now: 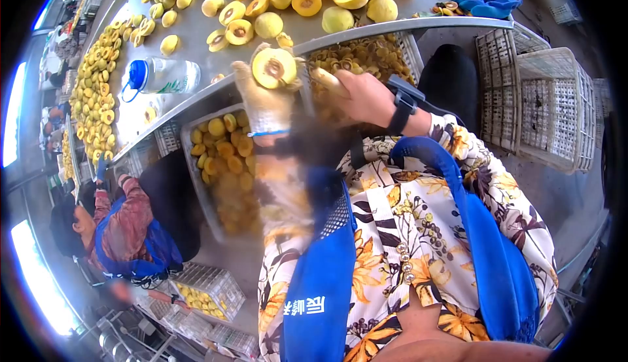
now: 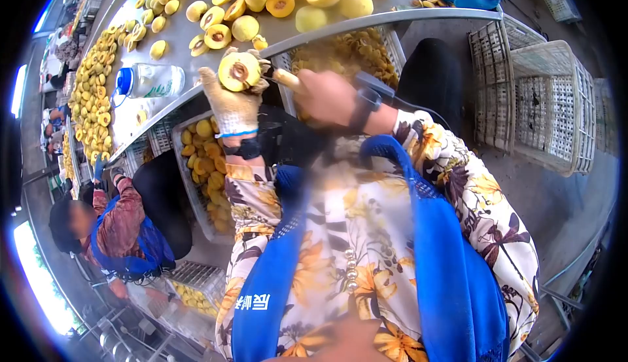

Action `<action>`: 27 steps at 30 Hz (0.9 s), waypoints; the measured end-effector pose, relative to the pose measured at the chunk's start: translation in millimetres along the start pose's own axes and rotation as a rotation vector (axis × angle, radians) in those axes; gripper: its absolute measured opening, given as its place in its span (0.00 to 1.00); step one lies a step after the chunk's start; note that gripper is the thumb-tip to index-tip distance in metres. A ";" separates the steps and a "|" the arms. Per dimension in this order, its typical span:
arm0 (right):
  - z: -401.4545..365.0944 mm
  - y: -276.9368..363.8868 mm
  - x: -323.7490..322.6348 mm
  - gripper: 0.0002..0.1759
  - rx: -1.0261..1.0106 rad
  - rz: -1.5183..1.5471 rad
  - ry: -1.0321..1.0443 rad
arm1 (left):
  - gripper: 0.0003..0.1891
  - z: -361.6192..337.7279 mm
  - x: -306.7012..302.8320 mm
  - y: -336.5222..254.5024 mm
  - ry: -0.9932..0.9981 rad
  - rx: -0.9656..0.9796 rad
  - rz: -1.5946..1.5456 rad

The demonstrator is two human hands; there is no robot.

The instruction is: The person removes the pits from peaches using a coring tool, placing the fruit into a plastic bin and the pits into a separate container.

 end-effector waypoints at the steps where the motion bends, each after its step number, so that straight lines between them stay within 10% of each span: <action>1: 1.8 7.0 -1.0 0.13 -0.076 -0.044 -0.022 | 0.36 -3.6 -5.7 8.3 -0.073 0.016 0.053; 13: -12.2 -2.4 13.4 0.11 0.111 0.062 -0.049 | 0.27 -7.8 4.2 46.2 -0.038 0.067 0.177; 21: -13.0 -0.3 16.0 0.09 0.095 0.060 0.012 | 0.25 -10.7 9.2 47.2 0.015 -0.270 0.017; 27: -12.4 -4.0 5.1 0.09 0.130 0.085 -0.063 | 0.24 -8.1 17.7 43.3 -0.083 0.182 0.208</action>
Point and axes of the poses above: each hand's wrist, its own z-axis towards the middle knuckle, its own x-axis out of the palm, y = z × x, the point moved 8 cm from there along z, towards the middle knuckle, and after that the axes turned 9 degrees about y, right-handed, at the moved point
